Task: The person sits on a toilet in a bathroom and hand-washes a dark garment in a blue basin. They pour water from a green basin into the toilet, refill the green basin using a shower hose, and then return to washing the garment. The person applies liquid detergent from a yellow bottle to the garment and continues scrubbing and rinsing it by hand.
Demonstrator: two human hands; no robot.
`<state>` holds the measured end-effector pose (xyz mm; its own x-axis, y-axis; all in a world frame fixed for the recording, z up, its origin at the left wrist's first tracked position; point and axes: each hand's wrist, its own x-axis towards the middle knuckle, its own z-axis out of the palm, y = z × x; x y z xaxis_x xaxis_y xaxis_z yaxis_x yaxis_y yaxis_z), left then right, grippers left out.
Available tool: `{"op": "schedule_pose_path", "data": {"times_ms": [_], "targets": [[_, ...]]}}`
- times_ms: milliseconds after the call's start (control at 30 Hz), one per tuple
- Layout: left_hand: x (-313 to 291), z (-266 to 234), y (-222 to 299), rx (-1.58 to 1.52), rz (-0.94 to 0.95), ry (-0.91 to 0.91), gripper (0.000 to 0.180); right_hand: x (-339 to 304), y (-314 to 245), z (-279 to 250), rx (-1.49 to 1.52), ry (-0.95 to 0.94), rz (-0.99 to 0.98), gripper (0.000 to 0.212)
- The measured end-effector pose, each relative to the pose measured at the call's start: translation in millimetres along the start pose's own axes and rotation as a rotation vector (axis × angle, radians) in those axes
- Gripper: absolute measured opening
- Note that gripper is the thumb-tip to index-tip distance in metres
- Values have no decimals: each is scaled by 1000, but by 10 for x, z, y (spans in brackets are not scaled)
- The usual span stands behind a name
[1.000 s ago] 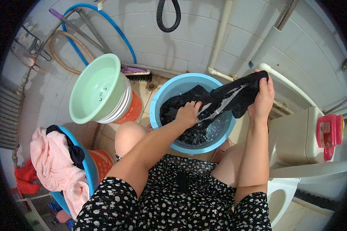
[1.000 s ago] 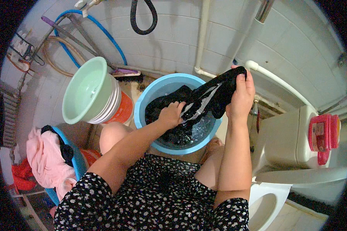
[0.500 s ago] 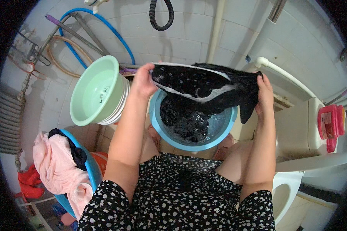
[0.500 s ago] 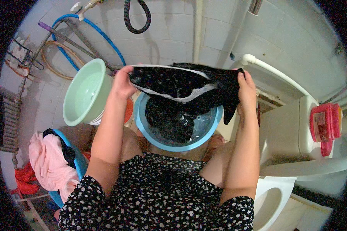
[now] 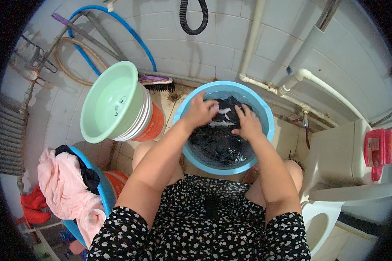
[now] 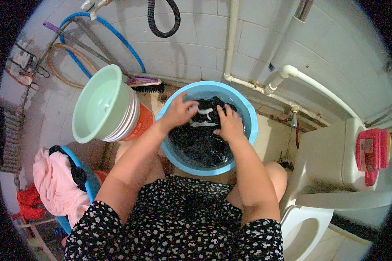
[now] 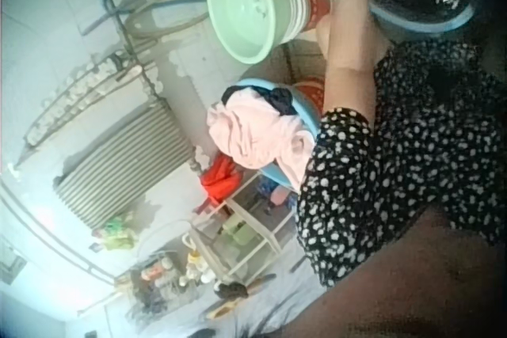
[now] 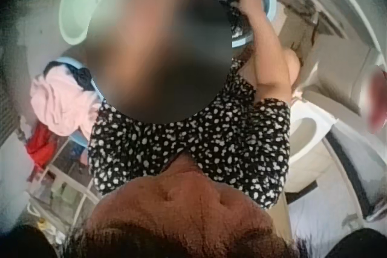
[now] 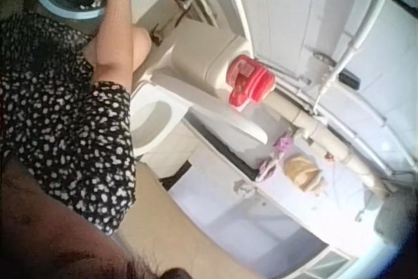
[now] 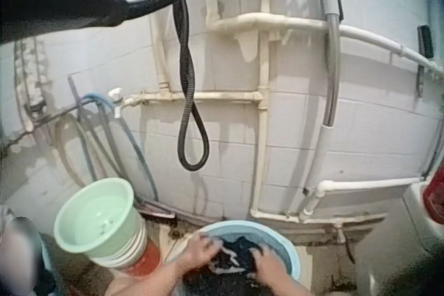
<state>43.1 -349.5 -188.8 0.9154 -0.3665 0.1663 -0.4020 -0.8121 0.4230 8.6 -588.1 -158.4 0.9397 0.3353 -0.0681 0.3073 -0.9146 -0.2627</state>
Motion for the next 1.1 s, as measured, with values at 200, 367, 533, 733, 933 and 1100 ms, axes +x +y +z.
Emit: {"op": "schedule_pose_path", "data": {"times_ms": [200,367,533,733,933,1100], "targets": [[-207,196,547,354,-227,-576,60,61,-154,289,-204,-466,161,82],[-120,456,474,340,-294,-830,63,129,-142,532,-382,-767,113,75],[-82,602,390,219,-262,-839,74,173,190,1011,-294,-599,13,72],[17,419,445,314,-159,-850,81,212,144,439,-223,-304,25,22],[67,170,302,-69,-358,-570,67,232,455,-72,384,-228,279,34],[99,-517,362,-1110,-532,-113,51,-66,503,-513,1094,-167,371,26]]}}
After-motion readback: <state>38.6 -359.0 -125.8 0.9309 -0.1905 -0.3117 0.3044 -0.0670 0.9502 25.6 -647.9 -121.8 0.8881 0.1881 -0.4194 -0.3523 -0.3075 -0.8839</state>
